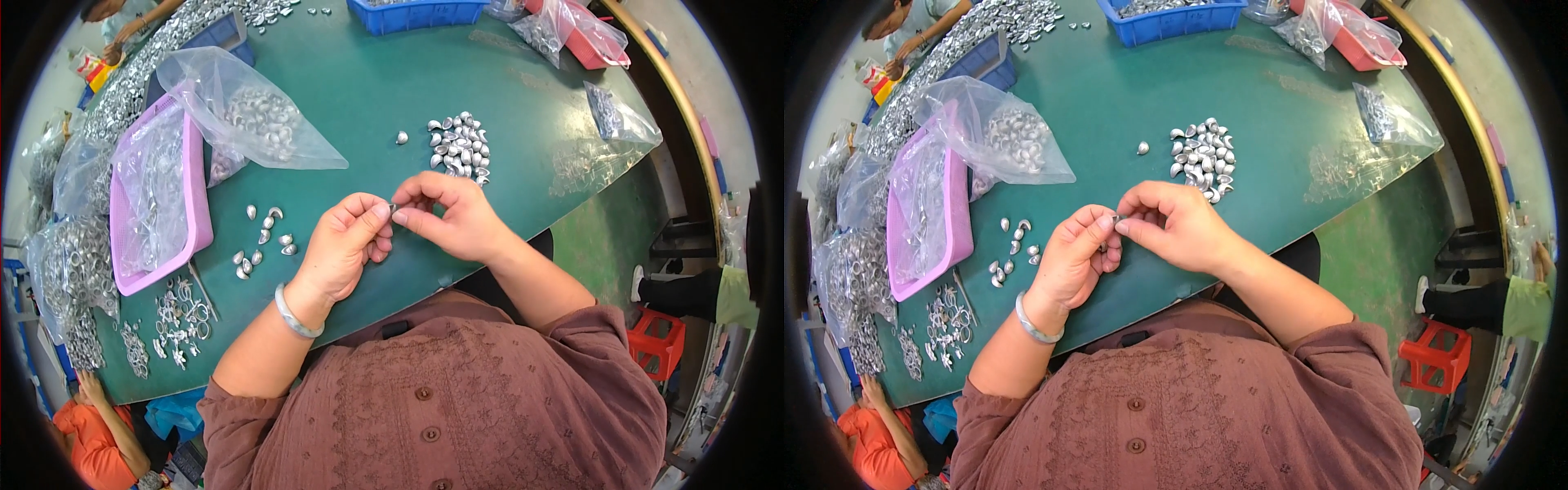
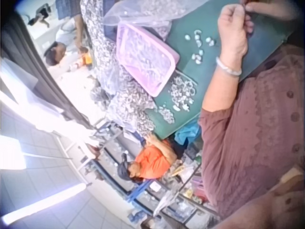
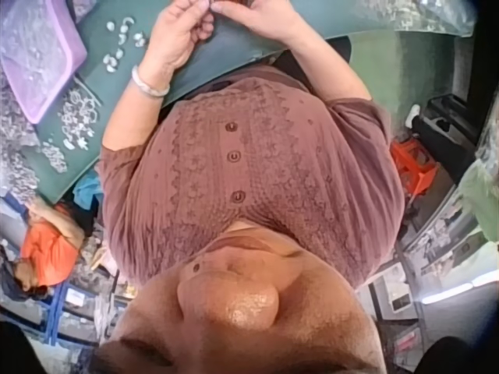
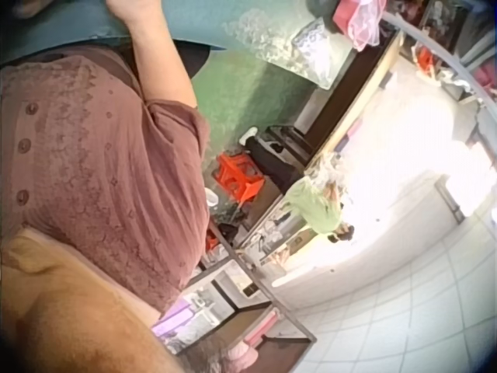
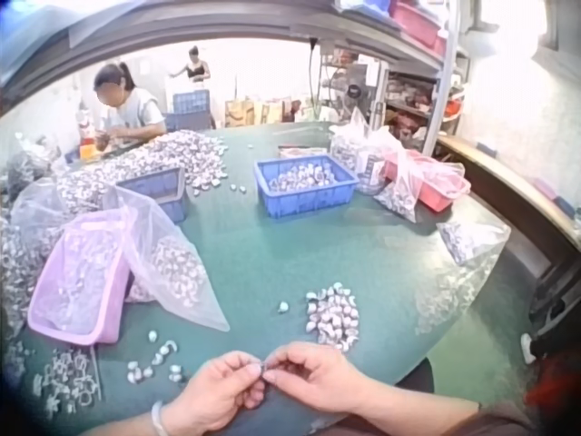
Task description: The person handles small metal components on a table, picking them up individually to check their orientation or quality, and then places them into sorted groups or containers.
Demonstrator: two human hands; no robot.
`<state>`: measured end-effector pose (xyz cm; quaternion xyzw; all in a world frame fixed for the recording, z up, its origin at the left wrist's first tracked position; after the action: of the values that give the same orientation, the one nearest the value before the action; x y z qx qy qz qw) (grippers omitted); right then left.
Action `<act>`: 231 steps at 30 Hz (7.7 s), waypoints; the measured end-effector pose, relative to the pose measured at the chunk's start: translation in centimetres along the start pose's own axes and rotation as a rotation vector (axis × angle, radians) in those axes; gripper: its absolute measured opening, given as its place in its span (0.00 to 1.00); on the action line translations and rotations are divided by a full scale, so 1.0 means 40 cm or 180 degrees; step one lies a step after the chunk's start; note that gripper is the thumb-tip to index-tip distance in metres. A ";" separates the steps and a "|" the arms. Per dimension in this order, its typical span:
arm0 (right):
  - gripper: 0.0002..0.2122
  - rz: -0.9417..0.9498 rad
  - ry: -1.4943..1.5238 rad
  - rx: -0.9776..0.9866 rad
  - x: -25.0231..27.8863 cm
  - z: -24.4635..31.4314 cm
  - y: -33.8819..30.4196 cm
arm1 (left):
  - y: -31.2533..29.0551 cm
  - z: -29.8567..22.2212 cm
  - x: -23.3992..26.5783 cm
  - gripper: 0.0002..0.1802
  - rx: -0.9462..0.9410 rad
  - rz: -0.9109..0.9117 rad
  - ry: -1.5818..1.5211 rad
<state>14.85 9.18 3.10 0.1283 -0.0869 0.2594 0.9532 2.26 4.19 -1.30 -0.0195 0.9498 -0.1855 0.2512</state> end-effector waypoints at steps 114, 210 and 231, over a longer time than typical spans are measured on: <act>0.06 0.1545 -0.1251 0.0022 0.043 -0.031 0.208 | -0.035 -0.455 0.206 0.16 -0.1461 -0.1646 -0.0158; 0.19 0.0119 -0.2766 0.1135 0.151 -0.038 0.020 | 0.008 -0.193 -0.111 0.11 -0.2480 -0.0438 0.3936; 0.09 -0.0528 -0.2013 0.1418 0.175 -0.046 0.020 | 0.165 -0.088 -0.147 0.11 -0.2292 -0.0110 0.4513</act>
<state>20.58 13.67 3.13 0.4121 -0.3071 0.1417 0.8460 6.05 12.31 1.91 0.0084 0.8845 0.1609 -0.4379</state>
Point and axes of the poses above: each hand's wrist, its own y-axis towards the middle knuckle, its own x-axis out of the back of the hand, z = x × y, the point moved 5 cm from there along y, towards the middle knuckle, and after that the axes turned 7 degrees about -z, right-handed, at the moved point
